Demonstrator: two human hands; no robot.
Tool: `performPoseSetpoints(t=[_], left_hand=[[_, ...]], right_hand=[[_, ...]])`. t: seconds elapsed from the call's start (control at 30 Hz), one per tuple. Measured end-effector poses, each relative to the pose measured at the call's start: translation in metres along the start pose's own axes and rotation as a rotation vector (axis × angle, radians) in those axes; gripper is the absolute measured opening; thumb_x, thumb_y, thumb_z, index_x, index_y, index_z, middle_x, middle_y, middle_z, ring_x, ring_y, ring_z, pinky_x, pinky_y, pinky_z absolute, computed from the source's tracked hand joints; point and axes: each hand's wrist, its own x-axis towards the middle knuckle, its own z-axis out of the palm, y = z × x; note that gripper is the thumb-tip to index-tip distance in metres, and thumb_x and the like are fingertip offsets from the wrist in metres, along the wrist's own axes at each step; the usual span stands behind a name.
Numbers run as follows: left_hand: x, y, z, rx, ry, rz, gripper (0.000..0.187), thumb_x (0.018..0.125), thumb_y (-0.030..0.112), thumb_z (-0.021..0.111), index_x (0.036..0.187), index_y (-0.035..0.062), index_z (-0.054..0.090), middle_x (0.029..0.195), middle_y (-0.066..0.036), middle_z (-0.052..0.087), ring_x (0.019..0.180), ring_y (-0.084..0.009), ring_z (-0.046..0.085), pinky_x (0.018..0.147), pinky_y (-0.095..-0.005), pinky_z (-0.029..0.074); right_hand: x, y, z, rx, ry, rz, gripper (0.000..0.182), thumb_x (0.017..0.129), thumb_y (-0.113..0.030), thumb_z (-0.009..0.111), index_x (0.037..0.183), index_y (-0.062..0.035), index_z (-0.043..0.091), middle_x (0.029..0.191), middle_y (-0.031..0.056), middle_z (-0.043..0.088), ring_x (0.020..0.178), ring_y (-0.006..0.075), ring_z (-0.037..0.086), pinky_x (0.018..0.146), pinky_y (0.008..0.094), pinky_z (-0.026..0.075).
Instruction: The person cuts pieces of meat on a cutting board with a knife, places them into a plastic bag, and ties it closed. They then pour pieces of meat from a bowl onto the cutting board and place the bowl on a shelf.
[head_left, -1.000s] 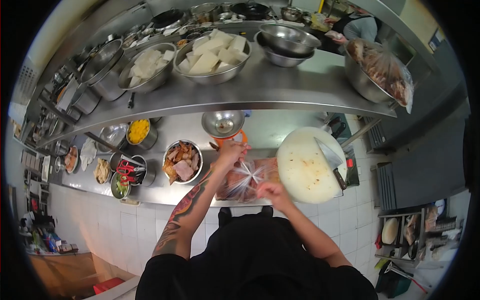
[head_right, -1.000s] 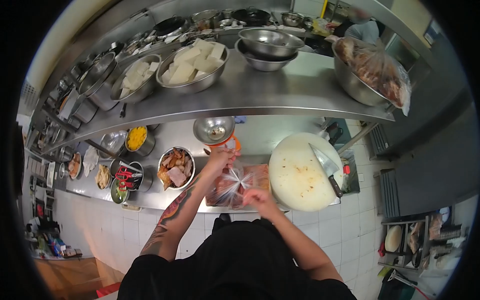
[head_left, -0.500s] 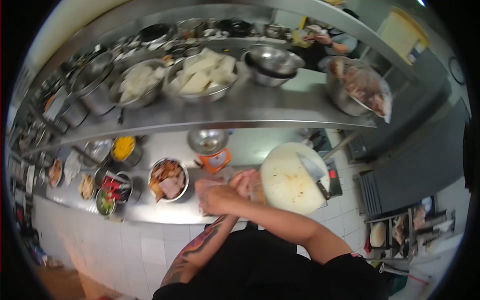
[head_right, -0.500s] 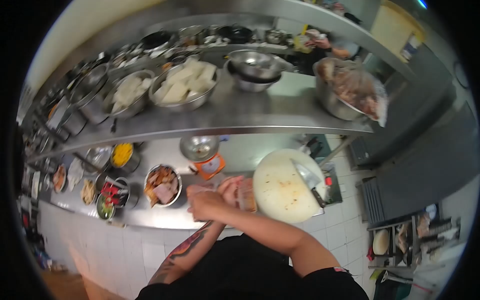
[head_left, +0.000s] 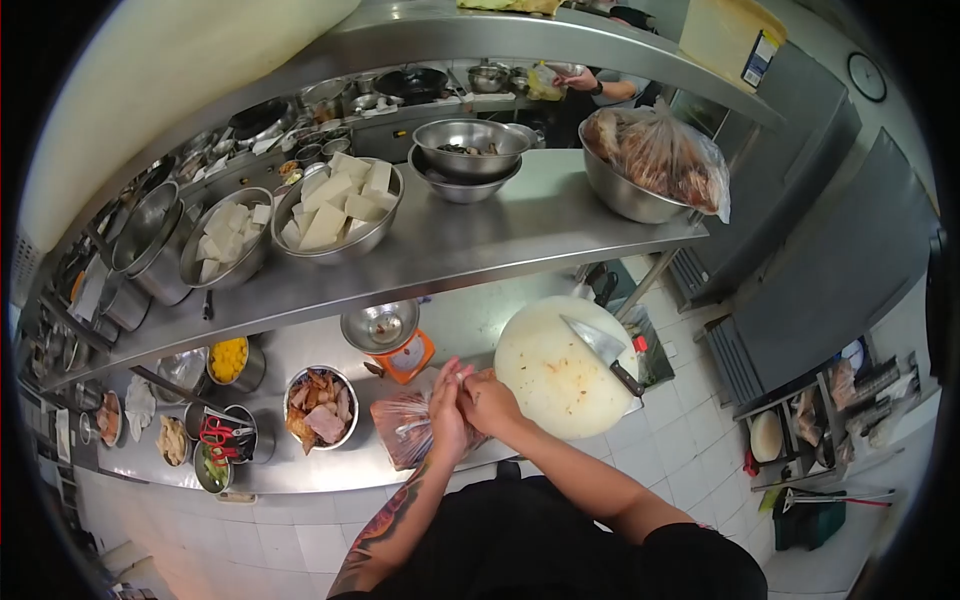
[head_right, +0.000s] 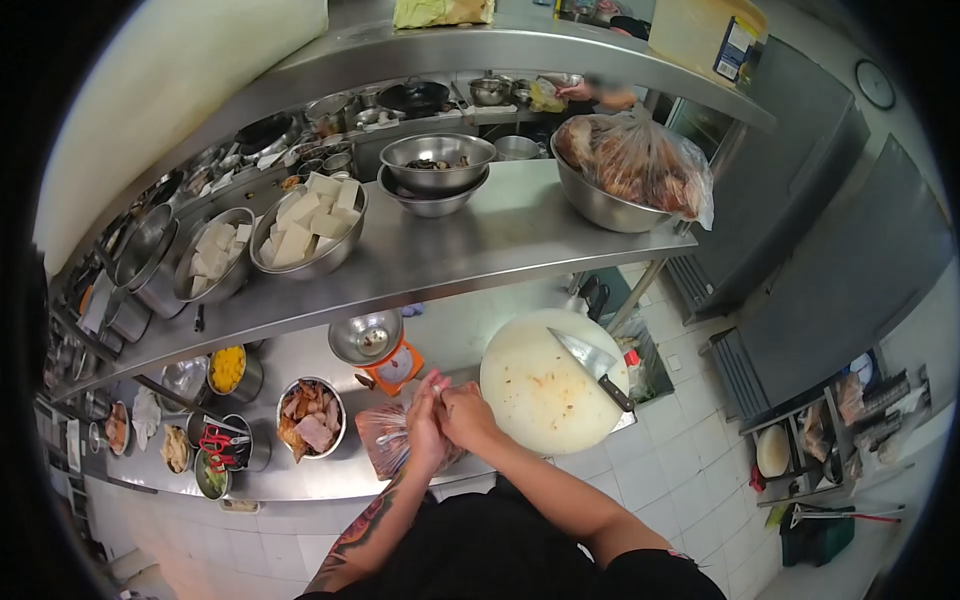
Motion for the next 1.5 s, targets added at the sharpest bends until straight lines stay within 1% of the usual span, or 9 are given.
performPoseSetpoints(t=[0.07,0.27,0.73,0.9,1.03,1.1,1.13,1.3,1.5], left_hand=[[0.000,0.005,-0.019,-0.003,0.001,-0.005,0.041,0.114,0.015,0.050,0.149,-0.0051,0.055,0.141,-0.018,0.065,0.130,-0.0271,0.064,0.114,-0.0361,0.049],[-0.024,0.061,-0.061,1.280,-0.446,0.481,0.023,0.099,0.002,0.065,0.120,0.0012,0.076,0.121,-0.017,0.073,0.109,-0.0360,0.071,0.096,-0.0409,0.057],[-0.009,0.094,-0.048,2.045,-0.725,0.835,0.020,0.087,0.012,0.065,0.103,0.0010,0.063,0.104,-0.015,0.063,0.098,-0.0320,0.070,0.079,-0.0381,0.061],[0.000,0.101,-0.052,1.988,-0.841,0.511,0.018,0.090,0.006,0.065,0.105,-0.0033,0.066,0.082,-0.015,0.068,0.081,-0.0335,0.076,0.069,-0.0401,0.061],[0.007,0.073,-0.061,1.504,-0.518,0.210,0.013,0.092,0.006,0.062,0.096,-0.0050,0.069,0.078,-0.019,0.071,0.085,-0.0349,0.077,0.069,-0.0444,0.059],[0.013,0.071,-0.061,0.725,-0.128,-0.670,0.019,0.096,0.009,0.059,0.090,-0.0051,0.070,0.084,-0.025,0.074,0.088,-0.0411,0.075,0.075,-0.0507,0.056],[0.009,0.068,-0.061,0.726,-0.132,-0.676,0.019,0.096,0.009,0.059,0.090,-0.0051,0.070,0.084,-0.025,0.074,0.088,-0.0411,0.075,0.075,-0.0507,0.056],[-0.022,0.066,-0.051,1.270,-0.293,0.297,0.022,0.098,0.015,0.060,0.097,-0.0066,0.064,0.083,-0.032,0.070,0.079,-0.0502,0.071,0.072,-0.0577,0.055],[-0.016,0.071,-0.053,1.557,-0.361,0.349,0.029,0.095,0.021,0.068,0.108,-0.0012,0.055,0.085,-0.028,0.071,0.078,-0.0499,0.072,0.068,-0.0571,0.056]], right_hand=[[0.005,0.013,0.013,0.179,0.010,-0.013,0.018,0.096,-0.018,0.071,0.094,0.0006,0.073,0.090,0.0243,0.072,0.096,0.0437,0.070,0.083,0.0480,0.056],[-0.024,0.037,-0.008,0.898,-0.140,0.295,0.016,0.104,-0.016,0.072,0.097,-0.0025,0.075,0.072,0.0030,0.071,0.057,0.0055,0.060,0.051,0.0246,0.049],[-0.029,0.038,-0.042,1.313,-0.335,0.408,0.010,0.102,-0.009,0.066,0.103,-0.0006,0.072,0.080,0.0060,0.071,0.063,0.0125,0.064,0.058,0.0289,0.052],[-0.030,0.030,-0.072,0.237,-0.285,-0.119,0.020,0.091,-0.019,0.071,0.081,-0.0020,0.067,0.073,0.0135,0.068,0.062,0.0273,0.067,0.061,0.0417,0.052],[-0.055,0.009,-0.051,0.135,-0.377,-0.243,0.017,0.090,-0.020,0.073,0.085,-0.0041,0.068,0.077,0.0163,0.069,0.065,0.0343,0.067,0.062,0.0430,0.052],[-0.067,-0.028,-0.044,0.289,-0.508,-0.379,0.011,0.092,-0.015,0.075,0.090,-0.0059,0.069,0.073,0.0098,0.070,0.064,0.0250,0.069,0.062,0.0394,0.053],[-0.062,-0.027,-0.039,0.290,-0.506,-0.372,0.011,0.092,-0.015,0.075,0.090,-0.0059,0.069,0.073,0.0098,0.070,0.064,0.0250,0.069,0.062,0.0394,0.053],[0.001,-0.023,-0.040,0.986,-0.330,0.191,0.007,0.100,-0.006,0.071,0.093,-0.0055,0.070,0.069,-0.0053,0.063,0.067,0.0015,0.057,0.060,0.0261,0.048],[-0.002,-0.030,-0.017,0.664,-0.063,0.000,0.012,0.094,-0.013,0.076,0.096,-0.0019,0.071,0.072,0.0063,0.067,0.062,0.0134,0.065,0.060,0.0316,0.050]])
